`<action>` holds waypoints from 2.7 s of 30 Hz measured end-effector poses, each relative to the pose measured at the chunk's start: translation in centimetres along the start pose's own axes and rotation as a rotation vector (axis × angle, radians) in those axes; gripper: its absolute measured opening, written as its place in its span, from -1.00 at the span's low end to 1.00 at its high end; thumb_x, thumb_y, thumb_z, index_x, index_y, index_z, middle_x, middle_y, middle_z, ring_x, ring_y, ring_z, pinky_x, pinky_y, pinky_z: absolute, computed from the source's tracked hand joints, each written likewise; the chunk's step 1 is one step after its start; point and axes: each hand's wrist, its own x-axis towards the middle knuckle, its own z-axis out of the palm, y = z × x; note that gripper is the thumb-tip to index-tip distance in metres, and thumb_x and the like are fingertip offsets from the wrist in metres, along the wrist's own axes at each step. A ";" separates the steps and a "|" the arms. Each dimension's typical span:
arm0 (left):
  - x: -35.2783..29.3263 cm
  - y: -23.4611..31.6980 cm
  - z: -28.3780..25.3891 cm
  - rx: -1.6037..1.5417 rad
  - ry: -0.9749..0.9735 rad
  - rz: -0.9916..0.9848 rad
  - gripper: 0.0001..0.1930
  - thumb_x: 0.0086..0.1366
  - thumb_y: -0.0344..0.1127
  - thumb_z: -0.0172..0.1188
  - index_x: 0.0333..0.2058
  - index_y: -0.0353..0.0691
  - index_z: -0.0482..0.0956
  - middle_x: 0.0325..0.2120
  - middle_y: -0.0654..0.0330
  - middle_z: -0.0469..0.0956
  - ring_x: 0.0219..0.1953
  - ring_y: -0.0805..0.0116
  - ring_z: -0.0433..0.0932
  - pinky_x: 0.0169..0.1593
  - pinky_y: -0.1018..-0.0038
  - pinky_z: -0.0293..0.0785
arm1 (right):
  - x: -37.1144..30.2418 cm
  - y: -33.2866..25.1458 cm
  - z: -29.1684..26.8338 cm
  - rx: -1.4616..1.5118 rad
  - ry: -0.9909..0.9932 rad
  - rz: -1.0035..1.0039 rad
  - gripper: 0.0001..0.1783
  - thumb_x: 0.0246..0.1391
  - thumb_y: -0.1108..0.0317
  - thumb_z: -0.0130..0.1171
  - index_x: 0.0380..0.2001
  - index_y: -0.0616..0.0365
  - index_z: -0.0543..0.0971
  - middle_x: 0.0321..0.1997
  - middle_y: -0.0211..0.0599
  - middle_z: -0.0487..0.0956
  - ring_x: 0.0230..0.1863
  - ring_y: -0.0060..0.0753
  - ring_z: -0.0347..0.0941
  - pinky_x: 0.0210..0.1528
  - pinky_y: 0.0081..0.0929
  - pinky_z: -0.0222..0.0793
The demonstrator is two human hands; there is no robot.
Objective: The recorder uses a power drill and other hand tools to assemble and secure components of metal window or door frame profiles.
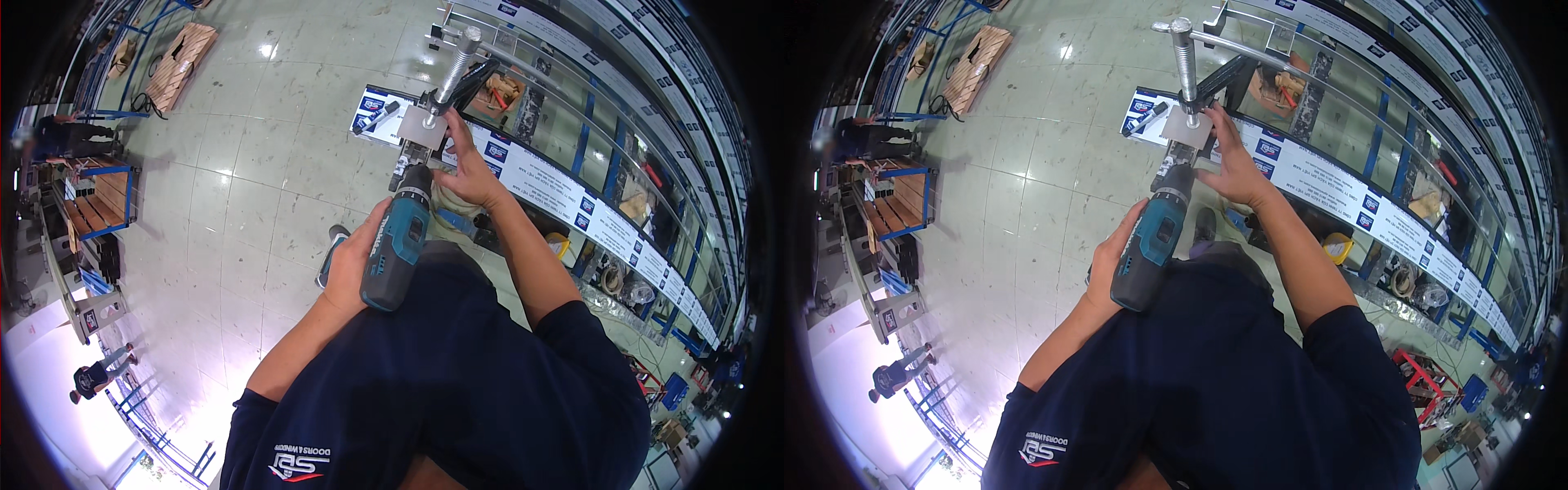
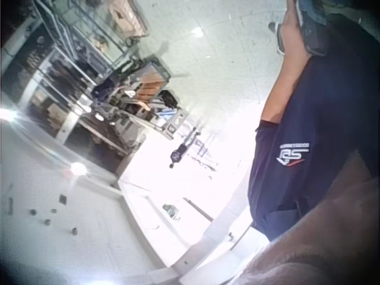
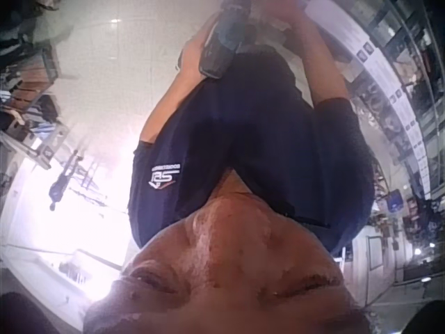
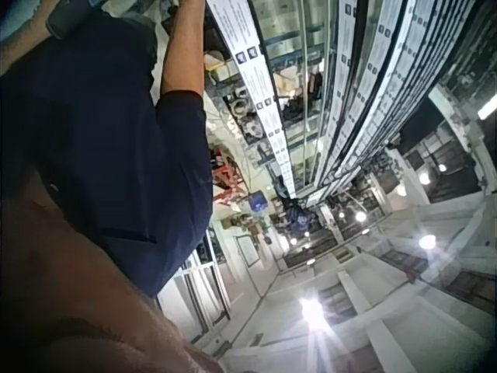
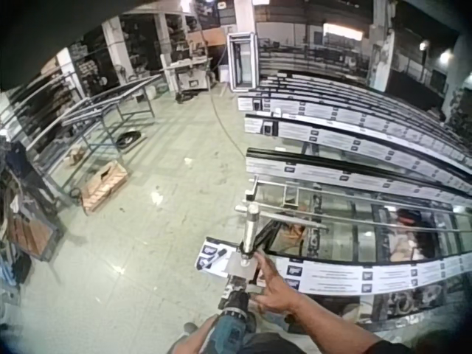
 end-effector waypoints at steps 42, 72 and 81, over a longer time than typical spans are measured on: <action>-8.1 -5.6 -3.1 0.084 0.350 0.131 0.01 0.28 -0.35 0.59 0.64 -0.37 0.28 0.19 -0.02 0.75 0.15 0.21 0.78 0.30 0.36 0.65 | 1.3 -1.2 5.2 -0.173 0.275 0.187 0.25 0.01 0.35 0.64 0.65 0.18 0.07 0.56 0.22 0.37 0.59 0.27 0.34 0.67 -0.02 0.27; -1.1 0.0 -2.6 -0.267 -0.963 0.554 -0.14 0.41 -0.35 0.51 0.62 -0.31 0.38 0.39 -0.11 0.64 0.39 0.09 0.66 0.45 0.27 0.53 | -32.7 -11.0 23.3 0.648 0.945 0.719 -0.31 0.66 -0.02 0.21 0.58 0.22 0.48 0.42 -0.14 0.67 0.42 -0.19 0.61 0.42 -0.20 0.56; -3.6 8.4 11.6 0.380 -1.346 1.221 -0.12 0.28 -0.61 0.26 0.61 -0.28 0.34 0.28 -0.20 0.62 0.30 -0.36 0.61 0.37 0.02 0.57 | -35.0 -22.4 18.1 1.373 1.369 0.569 -0.25 0.47 -0.37 0.33 0.22 0.16 0.75 0.13 -0.25 0.82 0.22 -0.25 0.72 0.42 -0.03 0.55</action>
